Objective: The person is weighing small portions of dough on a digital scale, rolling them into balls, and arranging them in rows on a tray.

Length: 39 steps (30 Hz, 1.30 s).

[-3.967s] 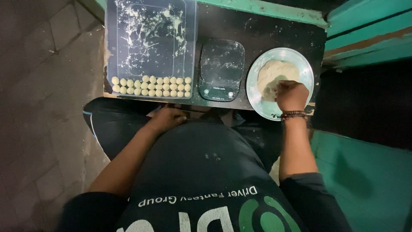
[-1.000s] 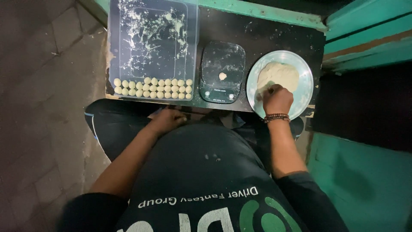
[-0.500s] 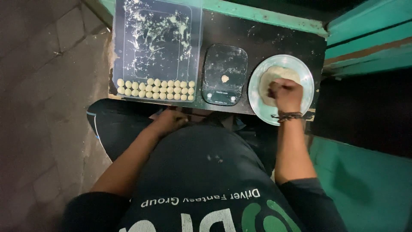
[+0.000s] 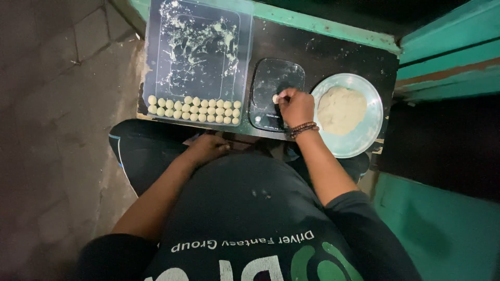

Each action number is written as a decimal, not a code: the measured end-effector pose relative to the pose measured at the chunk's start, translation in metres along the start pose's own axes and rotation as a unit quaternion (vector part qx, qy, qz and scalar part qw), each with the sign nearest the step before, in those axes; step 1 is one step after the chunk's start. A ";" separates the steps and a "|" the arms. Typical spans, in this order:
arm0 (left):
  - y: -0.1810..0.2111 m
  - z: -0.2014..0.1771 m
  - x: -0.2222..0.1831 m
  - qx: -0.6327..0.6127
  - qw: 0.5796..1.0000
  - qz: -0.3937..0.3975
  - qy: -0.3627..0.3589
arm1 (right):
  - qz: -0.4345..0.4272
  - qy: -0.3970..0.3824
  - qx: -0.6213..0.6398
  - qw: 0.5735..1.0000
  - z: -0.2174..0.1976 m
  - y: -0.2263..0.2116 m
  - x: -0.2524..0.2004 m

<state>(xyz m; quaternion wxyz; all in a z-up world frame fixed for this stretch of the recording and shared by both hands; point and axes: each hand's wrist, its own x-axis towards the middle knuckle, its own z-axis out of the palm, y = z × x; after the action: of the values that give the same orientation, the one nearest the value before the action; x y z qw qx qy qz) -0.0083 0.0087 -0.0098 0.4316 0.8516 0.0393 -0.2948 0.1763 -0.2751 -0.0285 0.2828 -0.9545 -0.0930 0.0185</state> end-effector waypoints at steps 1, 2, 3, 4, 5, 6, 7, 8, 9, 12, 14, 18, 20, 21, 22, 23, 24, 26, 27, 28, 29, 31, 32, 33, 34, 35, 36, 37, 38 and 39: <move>0.002 -0.002 0.001 0.014 1.000 0.001 -0.007 | 0.011 0.006 -0.025 1.000 0.007 0.006 0.002; 0.005 -0.004 0.002 0.027 1.000 0.002 -0.013 | 0.021 0.012 -0.050 0.998 0.013 0.012 0.004; 0.008 -0.005 -0.001 0.027 1.000 0.003 -0.013 | 0.021 0.012 -0.050 0.998 0.008 0.006 0.001; 0.011 -0.005 -0.004 0.007 1.000 0.008 -0.012 | -0.007 0.014 -0.043 0.999 0.004 0.000 -0.002; 0.015 -0.007 -0.006 -0.013 1.000 0.013 -0.011 | -0.035 0.015 -0.035 0.999 -0.001 -0.006 -0.004; 0.009 -0.004 -0.001 -0.014 1.000 0.013 -0.011 | -0.035 0.015 -0.036 0.999 -0.008 -0.010 -0.005; 0.002 -0.002 0.004 -0.012 1.000 0.021 -0.003 | -0.069 -0.002 -0.045 0.997 -0.015 -0.014 -0.006; -0.004 0.001 0.009 -0.010 1.000 0.028 0.004 | -0.103 -0.018 -0.055 0.993 -0.021 -0.018 -0.007; -0.005 0.001 0.010 -0.011 1.000 0.028 0.005 | -0.104 -0.019 -0.055 0.993 -0.022 -0.018 -0.007; -0.011 0.003 0.014 -0.046 0.998 0.041 0.018 | -0.066 -0.049 -0.015 0.997 -0.022 -0.016 -0.008; -0.019 0.009 0.020 -0.021 0.998 0.050 0.019 | -0.028 -0.020 -0.057 0.998 -0.022 -0.011 -0.006; -0.029 0.020 0.026 0.012 0.996 0.066 0.049 | -0.087 -0.007 -0.089 0.992 -0.028 -0.046 -0.009; -0.024 0.017 0.021 0.086 0.995 0.048 -0.003 | -0.023 -0.106 -0.117 0.987 -0.034 -0.067 -0.008; -0.016 0.011 0.015 0.089 0.995 0.045 0.010 | -0.035 -0.102 -0.114 0.988 -0.025 -0.063 -0.008; -0.008 0.005 0.011 0.097 0.994 0.043 0.000 | -0.045 -0.099 -0.170 0.979 -0.016 -0.058 -0.006; 0.001 0.002 0.004 0.104 0.994 0.042 -0.014 | -0.050 -0.095 -0.227 0.968 -0.008 -0.051 -0.009; -0.005 0.002 0.010 0.107 0.993 0.040 -0.005 | -0.057 -0.091 -0.224 0.969 -0.007 -0.049 -0.005; -0.014 0.007 0.026 0.110 0.992 0.046 -0.029 | -0.034 -0.109 -0.197 0.974 -0.007 -0.038 0.000; -0.006 0.003 0.021 0.112 0.992 0.046 -0.027 | -0.035 -0.108 -0.196 0.974 -0.005 -0.035 0.005; 0.002 -0.001 0.016 0.051 0.998 0.022 -0.025 | -0.032 -0.123 -0.195 0.972 -0.003 -0.031 0.010; 0.010 -0.002 0.010 -0.010 1.000 -0.002 -0.025 | -0.029 -0.140 -0.195 0.970 -0.001 -0.027 0.012; 0.027 -0.017 -0.005 -0.056 0.998 0.001 -0.025 | 0.025 -0.131 -0.116 0.984 -0.005 -0.024 0.013; 0.036 -0.025 -0.012 -0.103 0.994 0.005 -0.026 | 0.078 -0.122 -0.037 0.989 -0.007 -0.022 0.015; 0.045 -0.031 -0.020 -0.102 0.994 0.004 -0.026 | 0.078 -0.122 -0.036 0.989 -0.014 -0.023 0.011; 0.054 -0.038 -0.029 -0.196 0.980 0.023 -0.015 | 0.108 -0.091 0.057 0.988 -0.020 -0.024 0.008; 0.063 -0.046 -0.036 -0.286 0.957 0.042 -0.003 | 0.136 -0.057 0.150 0.978 -0.027 -0.025 0.006; 0.067 -0.049 -0.029 -0.285 0.958 0.043 -0.003 | 0.136 -0.055 0.152 0.977 -0.032 -0.042 0.001; 0.071 -0.052 -0.023 -0.296 0.952 0.058 0.045 | 0.159 -0.046 0.247 0.955 -0.036 -0.059 -0.005; 0.075 -0.054 -0.018 -0.307 0.944 0.073 0.092 | 0.181 -0.036 0.341 0.922 -0.041 -0.076 -0.011; 0.087 -0.058 -0.017 -0.306 0.945 0.072 0.092 | 0.181 -0.035 0.342 0.922 -0.050 -0.100 -0.018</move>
<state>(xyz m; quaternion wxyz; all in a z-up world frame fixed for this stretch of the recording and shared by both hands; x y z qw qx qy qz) 0.0334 0.0016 0.0876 0.6864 0.7021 0.1054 -0.1571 0.1462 -0.2232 0.0679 0.5800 -0.7992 0.0837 0.1339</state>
